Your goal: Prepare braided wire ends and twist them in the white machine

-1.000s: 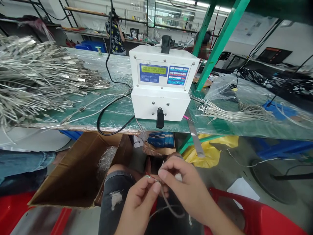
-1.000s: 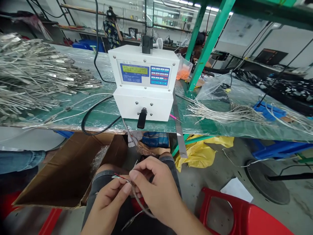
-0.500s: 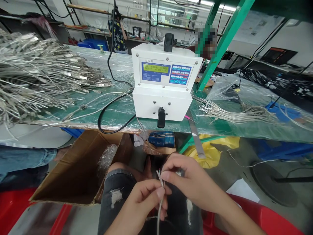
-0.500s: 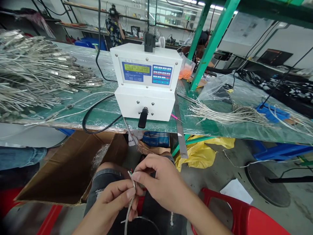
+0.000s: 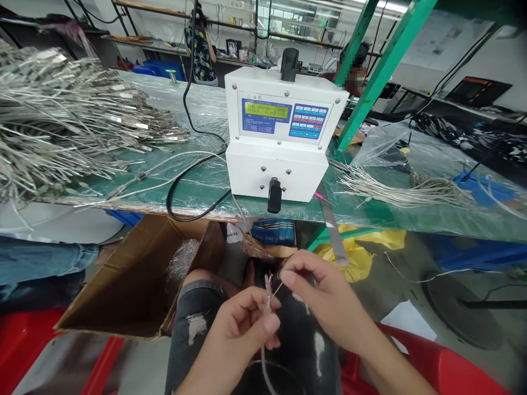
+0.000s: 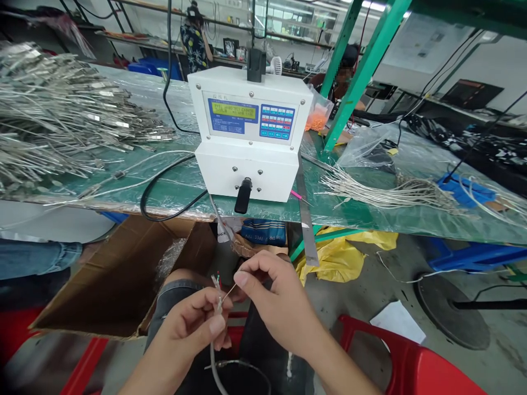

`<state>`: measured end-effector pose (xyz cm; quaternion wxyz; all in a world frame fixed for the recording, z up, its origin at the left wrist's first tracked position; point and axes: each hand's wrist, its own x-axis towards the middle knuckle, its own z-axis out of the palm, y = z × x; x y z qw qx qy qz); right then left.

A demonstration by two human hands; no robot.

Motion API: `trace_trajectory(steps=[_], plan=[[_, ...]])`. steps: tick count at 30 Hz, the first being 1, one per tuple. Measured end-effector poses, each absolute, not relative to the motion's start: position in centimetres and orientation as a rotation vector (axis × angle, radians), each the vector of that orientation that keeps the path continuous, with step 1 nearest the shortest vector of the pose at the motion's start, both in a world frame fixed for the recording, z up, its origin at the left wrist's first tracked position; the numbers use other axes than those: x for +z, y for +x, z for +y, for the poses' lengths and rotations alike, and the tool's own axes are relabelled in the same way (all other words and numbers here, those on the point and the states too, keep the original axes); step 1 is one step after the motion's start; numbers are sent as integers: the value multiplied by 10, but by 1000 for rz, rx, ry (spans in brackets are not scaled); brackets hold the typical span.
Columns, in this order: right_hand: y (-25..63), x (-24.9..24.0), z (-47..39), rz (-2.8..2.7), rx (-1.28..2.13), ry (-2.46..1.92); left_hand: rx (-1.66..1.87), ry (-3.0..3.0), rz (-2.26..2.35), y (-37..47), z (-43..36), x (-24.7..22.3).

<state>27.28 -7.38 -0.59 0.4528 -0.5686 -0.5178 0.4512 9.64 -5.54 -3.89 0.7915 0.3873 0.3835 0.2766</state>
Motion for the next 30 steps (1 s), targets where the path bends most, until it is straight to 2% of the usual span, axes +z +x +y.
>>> trace_trajectory(steps=[6,13,21,30], plan=[[269,-16,-80,-1235,990,-1362,680,896,892,100,-56,-40],[293,-21,-81,-775,775,-1373,713,882,943,92,-55,-46],[265,-17,-83,-1067,1222,-1353,699,925,956,100,-55,-39],[263,-16,-82,-1069,1212,-1329,669,921,930,98,-58,-41]])
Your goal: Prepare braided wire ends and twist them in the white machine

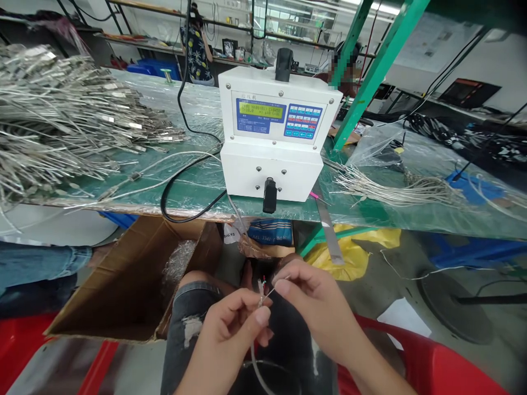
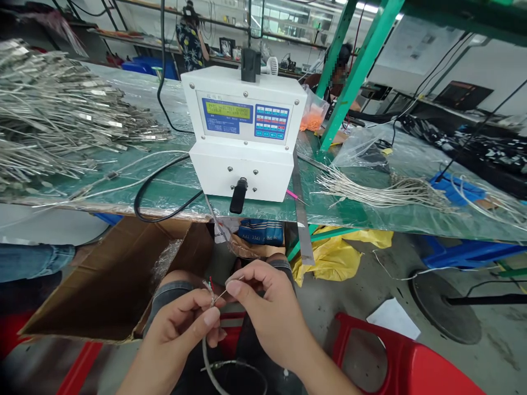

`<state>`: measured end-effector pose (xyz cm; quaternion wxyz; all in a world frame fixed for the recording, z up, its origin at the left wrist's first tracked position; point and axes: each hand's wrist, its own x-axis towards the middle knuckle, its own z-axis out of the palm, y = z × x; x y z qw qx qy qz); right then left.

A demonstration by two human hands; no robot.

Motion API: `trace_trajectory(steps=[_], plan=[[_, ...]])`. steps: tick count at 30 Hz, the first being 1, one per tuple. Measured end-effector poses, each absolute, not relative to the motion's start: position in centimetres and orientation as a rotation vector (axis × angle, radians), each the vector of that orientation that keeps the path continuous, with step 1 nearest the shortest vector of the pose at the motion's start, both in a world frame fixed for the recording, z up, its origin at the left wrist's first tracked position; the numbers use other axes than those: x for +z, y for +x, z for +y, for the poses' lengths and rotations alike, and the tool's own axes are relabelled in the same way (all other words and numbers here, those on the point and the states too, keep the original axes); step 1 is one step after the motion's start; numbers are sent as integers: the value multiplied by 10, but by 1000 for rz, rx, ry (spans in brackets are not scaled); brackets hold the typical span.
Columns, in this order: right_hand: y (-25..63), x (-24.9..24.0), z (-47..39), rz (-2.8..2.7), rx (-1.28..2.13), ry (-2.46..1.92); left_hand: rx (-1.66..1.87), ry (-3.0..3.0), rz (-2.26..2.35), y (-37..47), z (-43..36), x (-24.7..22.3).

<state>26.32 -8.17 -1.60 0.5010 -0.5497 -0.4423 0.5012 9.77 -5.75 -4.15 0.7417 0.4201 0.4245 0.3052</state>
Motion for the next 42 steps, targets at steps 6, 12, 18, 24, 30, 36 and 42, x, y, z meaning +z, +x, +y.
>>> trace_trajectory(steps=[6,12,18,24,30,36,42], plan=[[264,-18,-81,-1096,1194,-1307,669,904,922,98,-57,-43],[265,-16,-79,-1139,1187,-1311,649,903,930,95,-57,-42],[264,-17,-80,-1188,1120,-1322,630,891,900,94,-56,-43],[260,-18,-83,-1282,979,-1377,640,880,887,95,-58,-44],[257,-14,-89,-1382,927,-1383,788,1076,1007,103,-55,-31],[270,-6,-93,-1229,1105,-1415,869,1357,1068,101,-55,-31],[271,1,-93,-1334,1143,-1643,913,1558,1021,98,-59,-33]])
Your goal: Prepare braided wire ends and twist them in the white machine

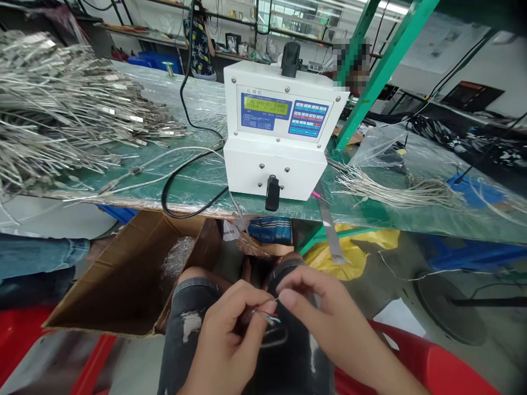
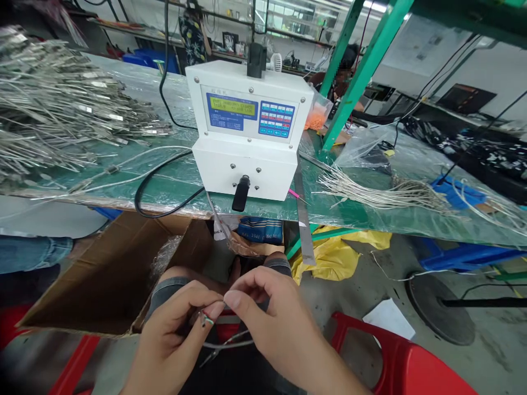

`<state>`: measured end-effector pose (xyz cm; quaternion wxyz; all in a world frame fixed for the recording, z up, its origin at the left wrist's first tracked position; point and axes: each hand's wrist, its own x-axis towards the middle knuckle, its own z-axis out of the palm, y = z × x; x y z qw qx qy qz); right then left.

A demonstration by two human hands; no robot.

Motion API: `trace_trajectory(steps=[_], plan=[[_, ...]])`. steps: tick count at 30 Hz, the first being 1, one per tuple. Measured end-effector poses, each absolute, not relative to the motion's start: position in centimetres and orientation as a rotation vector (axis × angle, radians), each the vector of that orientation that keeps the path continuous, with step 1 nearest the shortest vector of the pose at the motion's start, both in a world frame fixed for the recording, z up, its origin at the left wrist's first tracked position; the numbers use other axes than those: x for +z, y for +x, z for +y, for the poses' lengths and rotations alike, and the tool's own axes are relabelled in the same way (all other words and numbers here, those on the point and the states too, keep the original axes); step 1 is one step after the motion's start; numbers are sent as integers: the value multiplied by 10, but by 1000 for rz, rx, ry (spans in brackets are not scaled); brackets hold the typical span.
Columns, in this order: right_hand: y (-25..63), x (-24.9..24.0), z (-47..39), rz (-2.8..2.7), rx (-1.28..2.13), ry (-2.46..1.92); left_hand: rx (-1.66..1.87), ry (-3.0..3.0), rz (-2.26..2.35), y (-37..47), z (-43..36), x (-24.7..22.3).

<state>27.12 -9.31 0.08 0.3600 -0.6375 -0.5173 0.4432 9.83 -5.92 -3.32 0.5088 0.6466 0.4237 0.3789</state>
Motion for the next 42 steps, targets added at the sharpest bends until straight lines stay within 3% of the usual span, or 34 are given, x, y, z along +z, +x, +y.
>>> trace_trajectory(steps=[9,24,36,42], plan=[[266,-1,-92,-1362,1125,-1597,826,1356,1050,100,-60,-31],[268,-15,-94,-1648,714,-1371,722,1014,997,105,-55,-23],[273,-6,-97,-1349,1089,-1441,816,1371,1087,97,-58,-31],[266,-2,-94,-1432,1009,-1563,807,1440,1053,101,-59,-27]])
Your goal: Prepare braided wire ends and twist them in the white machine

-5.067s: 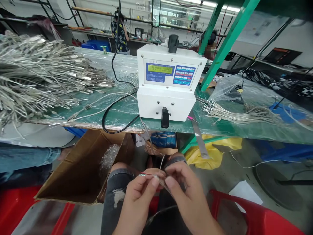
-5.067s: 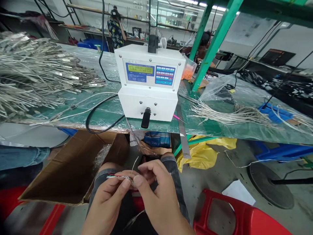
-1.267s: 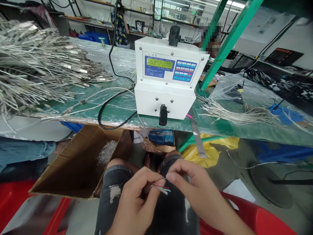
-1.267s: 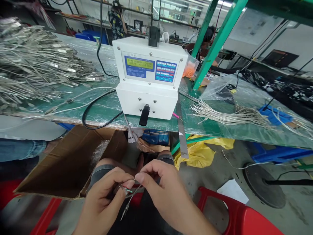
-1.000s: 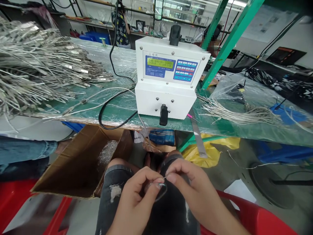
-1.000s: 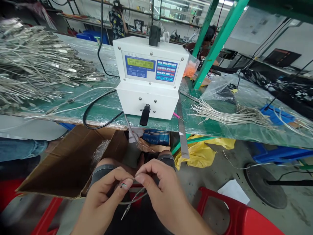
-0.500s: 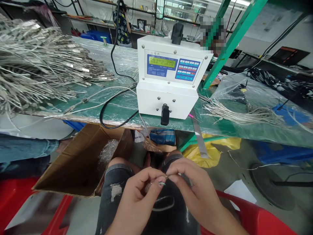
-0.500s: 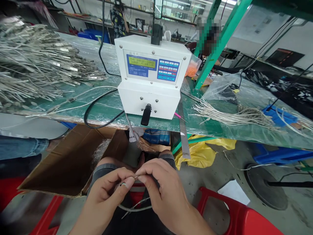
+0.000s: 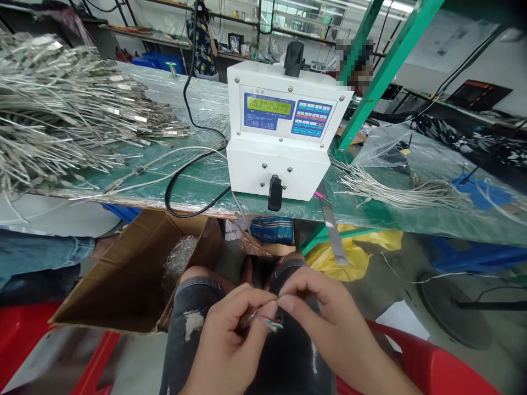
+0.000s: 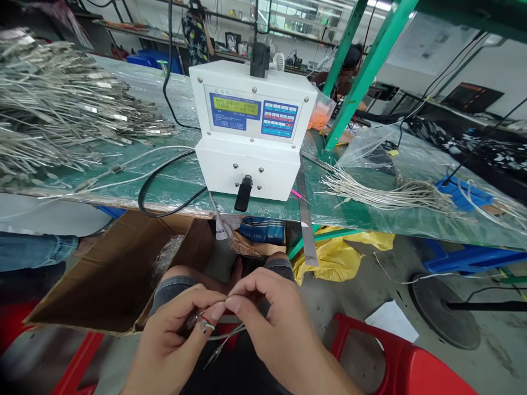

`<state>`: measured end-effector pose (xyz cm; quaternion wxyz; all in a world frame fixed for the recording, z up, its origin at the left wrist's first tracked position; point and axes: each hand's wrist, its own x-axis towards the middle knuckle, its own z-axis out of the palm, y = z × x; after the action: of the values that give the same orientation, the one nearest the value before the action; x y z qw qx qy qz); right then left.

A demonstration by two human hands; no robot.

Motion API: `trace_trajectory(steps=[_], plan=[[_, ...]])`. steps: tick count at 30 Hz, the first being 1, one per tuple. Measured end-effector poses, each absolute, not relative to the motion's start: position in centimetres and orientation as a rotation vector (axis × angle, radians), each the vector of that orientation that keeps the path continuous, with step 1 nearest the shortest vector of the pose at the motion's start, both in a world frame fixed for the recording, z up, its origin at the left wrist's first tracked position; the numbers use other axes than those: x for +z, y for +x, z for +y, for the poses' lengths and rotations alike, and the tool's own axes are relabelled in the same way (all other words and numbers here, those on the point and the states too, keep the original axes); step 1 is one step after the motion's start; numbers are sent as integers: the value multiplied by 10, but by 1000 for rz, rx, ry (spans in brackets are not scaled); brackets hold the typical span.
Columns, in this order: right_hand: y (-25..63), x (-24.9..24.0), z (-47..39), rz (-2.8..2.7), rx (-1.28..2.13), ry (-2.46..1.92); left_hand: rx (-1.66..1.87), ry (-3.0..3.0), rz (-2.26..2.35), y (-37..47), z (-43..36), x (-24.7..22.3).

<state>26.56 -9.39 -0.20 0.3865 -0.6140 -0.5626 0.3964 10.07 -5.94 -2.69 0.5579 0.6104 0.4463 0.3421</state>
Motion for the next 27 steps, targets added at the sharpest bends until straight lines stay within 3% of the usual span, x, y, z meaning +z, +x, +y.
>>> trace_trajectory(steps=[7,10,14,21,27], plan=[[269,-6,-97,-1568,848,-1403,639,1120,1070,105,-56,-20],[273,-10,-94,-1299,1011,-1375,652,1128,1076,107,-55,-19],[281,-10,-90,-951,1098,-1422,708,1232,1103,104,-55,-24],[274,1,-92,-1101,1426,-1548,867,1779,952,92,-59,-37],[269,3,-93,-1248,1295,-1653,840,1835,945,92,-59,-38]])
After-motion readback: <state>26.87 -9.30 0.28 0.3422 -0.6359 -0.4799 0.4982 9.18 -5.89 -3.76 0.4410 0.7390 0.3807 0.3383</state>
